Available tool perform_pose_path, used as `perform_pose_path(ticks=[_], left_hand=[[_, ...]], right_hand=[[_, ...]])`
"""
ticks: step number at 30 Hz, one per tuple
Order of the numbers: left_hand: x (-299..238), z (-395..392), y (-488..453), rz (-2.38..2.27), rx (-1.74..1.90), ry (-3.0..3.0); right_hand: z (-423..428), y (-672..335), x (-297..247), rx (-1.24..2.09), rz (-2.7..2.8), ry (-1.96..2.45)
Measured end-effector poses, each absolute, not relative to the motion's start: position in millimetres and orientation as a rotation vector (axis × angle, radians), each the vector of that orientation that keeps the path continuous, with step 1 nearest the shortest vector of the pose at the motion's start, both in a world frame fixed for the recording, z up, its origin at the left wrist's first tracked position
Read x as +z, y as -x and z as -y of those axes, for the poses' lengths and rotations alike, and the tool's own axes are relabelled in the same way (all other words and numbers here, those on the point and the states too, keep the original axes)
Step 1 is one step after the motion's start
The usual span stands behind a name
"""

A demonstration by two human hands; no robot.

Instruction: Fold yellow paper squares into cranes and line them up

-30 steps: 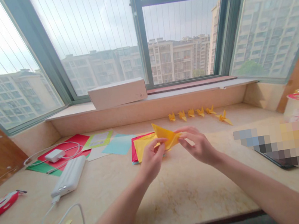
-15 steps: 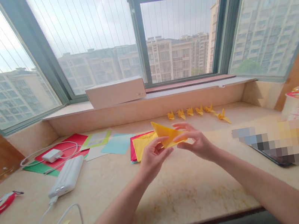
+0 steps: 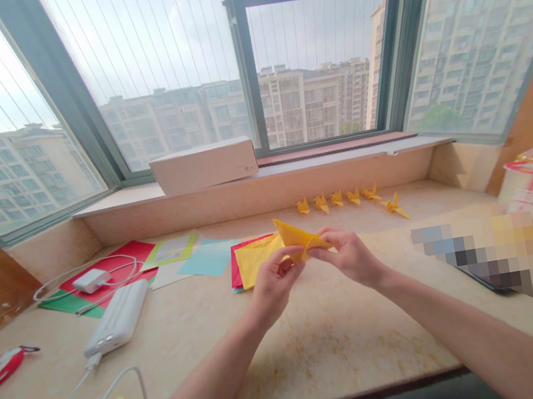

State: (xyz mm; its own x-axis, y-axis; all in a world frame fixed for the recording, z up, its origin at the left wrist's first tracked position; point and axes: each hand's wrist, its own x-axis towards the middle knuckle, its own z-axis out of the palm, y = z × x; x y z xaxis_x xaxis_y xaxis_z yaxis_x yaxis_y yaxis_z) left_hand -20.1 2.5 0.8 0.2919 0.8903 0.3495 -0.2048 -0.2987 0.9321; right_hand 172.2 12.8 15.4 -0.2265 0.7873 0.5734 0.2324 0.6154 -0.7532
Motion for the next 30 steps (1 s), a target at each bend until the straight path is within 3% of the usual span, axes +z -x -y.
perform_pose_path(ticks=[9,30], left_hand=[[6.0,2.2,19.1,-0.806,1.285,-1.577],[10.5,4.2,17.5,-0.752,1.354,-1.372]], right_hand=[[-14.6,-165.3,9.9,0.873,1.455,0.894],[-8.8,-163.5,16.9,1.117,1.486,0.818]])
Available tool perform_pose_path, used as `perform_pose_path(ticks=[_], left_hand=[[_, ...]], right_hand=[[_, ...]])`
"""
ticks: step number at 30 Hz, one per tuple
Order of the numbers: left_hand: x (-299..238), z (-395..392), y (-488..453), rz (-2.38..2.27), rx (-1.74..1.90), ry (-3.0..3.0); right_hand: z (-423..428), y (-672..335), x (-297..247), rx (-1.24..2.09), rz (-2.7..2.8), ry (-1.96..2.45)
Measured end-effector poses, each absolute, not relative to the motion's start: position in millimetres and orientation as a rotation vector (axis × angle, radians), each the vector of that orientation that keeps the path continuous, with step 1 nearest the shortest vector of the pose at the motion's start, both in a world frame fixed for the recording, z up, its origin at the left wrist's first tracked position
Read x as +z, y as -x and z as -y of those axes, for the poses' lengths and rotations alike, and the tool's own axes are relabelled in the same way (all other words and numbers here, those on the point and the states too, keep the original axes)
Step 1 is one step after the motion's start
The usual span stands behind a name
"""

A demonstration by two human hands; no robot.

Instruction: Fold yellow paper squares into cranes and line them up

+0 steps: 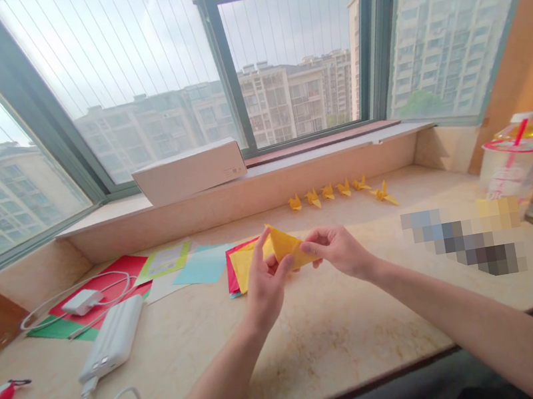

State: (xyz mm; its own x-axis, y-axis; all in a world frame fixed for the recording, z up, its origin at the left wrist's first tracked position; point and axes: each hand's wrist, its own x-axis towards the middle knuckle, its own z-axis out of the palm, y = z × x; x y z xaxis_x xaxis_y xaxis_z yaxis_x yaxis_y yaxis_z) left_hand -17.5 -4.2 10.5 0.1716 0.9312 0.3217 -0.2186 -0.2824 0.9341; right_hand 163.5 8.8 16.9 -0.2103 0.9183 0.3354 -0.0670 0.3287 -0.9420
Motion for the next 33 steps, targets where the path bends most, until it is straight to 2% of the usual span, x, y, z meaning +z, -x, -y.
perform_pose_path(ticks=[7,19,23,28,33], left_hand=[[16.4,-0.5,23.7,-0.785,1.470,-1.204],[18.4,-1.9,22.5,-0.766,1.467,-1.299],[18.9,-1.3,22.8,-0.732,1.414,-1.315],[14.4,-3.9,25.6,-0.733,1.369,-1.271],[13.4,-4.8,25.8,-0.700,1.298,-1.266]], right_hand=[[-5.6,-169.0,24.8,1.162,1.678,0.709],[-9.6,-167.9,19.8,1.143,1.591,0.776],[-5.4,-168.6,23.2,1.031,1.654,0.804],[5.2,-164.3,16.1,0.678,1.791,0.849],[6.0,-162.4,9.7,0.781,1.886,0.731]])
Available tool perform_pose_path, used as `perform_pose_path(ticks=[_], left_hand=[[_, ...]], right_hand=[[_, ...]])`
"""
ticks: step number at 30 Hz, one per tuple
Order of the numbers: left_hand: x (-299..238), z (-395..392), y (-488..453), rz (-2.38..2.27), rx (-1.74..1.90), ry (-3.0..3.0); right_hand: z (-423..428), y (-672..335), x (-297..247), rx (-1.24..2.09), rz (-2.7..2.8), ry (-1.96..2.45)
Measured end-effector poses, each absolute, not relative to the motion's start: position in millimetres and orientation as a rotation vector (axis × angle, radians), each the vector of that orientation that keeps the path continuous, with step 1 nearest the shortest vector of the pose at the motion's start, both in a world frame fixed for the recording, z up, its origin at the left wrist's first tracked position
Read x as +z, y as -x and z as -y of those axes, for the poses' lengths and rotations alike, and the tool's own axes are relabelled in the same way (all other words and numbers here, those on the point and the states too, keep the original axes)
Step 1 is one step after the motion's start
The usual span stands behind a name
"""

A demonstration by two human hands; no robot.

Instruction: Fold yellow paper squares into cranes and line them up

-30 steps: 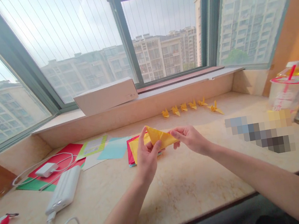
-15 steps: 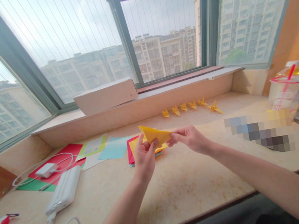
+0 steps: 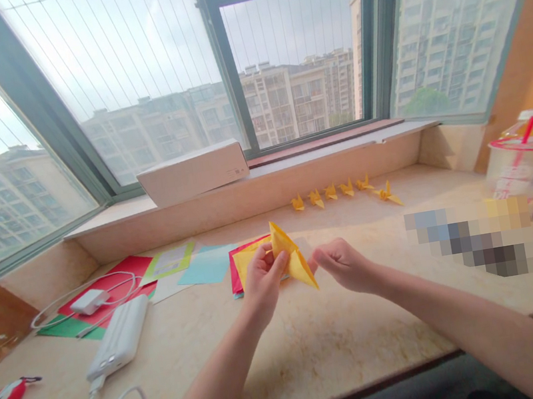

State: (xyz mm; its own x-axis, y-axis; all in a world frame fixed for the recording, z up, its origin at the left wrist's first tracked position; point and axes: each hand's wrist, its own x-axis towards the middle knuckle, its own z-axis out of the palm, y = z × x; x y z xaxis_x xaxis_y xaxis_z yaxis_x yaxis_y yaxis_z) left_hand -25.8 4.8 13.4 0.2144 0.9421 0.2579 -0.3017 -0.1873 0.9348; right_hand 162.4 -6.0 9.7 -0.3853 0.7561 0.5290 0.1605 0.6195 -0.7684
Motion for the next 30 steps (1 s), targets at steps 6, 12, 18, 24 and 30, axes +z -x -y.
perform_pose_path(ticks=[6,12,18,24,30], left_hand=[[13.7,-1.7,22.6,-0.737,1.262,-1.244],[12.5,2.4,18.7,-0.772,1.283,-1.285],[11.7,2.8,17.9,-0.721,1.341,-1.267],[7.6,0.3,19.5,-0.676,1.317,-1.339],[3.3,-2.1,21.0,-0.818,1.378,-1.484]], right_hand=[[5.5,-160.3,20.6,0.951,1.654,0.781],[7.5,-154.4,17.3,1.229,1.663,0.694],[8.8,-149.8,17.0,1.352,1.629,0.626],[14.1,-148.3,18.4,1.249,1.676,0.685],[12.5,-146.2,13.2,1.139,1.651,0.707]])
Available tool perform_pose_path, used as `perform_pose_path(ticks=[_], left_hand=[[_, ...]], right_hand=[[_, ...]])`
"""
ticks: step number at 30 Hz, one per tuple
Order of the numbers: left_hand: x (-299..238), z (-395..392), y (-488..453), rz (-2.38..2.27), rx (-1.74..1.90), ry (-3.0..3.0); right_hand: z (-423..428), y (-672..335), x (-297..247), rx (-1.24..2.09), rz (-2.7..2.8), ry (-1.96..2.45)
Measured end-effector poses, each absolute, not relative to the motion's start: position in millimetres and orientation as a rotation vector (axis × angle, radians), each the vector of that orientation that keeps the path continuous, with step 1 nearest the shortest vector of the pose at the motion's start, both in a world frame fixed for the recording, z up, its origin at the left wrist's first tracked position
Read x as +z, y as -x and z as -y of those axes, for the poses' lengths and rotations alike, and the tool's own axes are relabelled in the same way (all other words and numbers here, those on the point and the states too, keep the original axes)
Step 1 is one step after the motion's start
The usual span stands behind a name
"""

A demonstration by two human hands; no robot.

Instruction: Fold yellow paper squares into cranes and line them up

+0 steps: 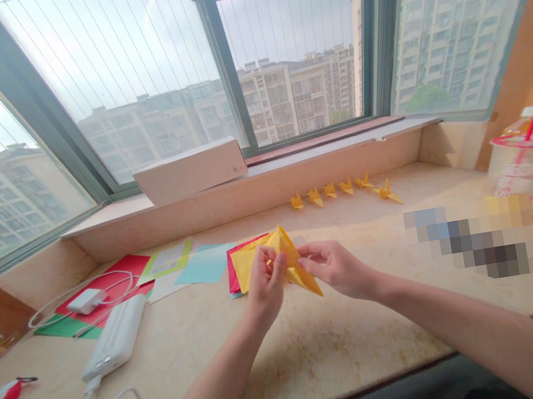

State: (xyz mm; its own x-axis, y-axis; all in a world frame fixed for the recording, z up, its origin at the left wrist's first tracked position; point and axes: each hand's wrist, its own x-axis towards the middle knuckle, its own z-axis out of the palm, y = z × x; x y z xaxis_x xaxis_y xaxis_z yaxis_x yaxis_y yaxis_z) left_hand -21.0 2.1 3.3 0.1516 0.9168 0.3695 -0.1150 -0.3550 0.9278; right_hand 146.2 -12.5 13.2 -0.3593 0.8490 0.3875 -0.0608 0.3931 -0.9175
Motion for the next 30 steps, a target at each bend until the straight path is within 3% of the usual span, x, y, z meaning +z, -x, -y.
perform_pose_path(ticks=[15,30], left_hand=[[-0.7,-0.1,22.3,-0.883,1.503,-1.750],[-1.1,-6.5,26.5,-1.110,1.491,-1.954]], right_hand=[[-8.4,-156.0,7.2,0.917,1.365,0.945],[7.8,-145.4,1.4,0.817,1.685,0.904]])
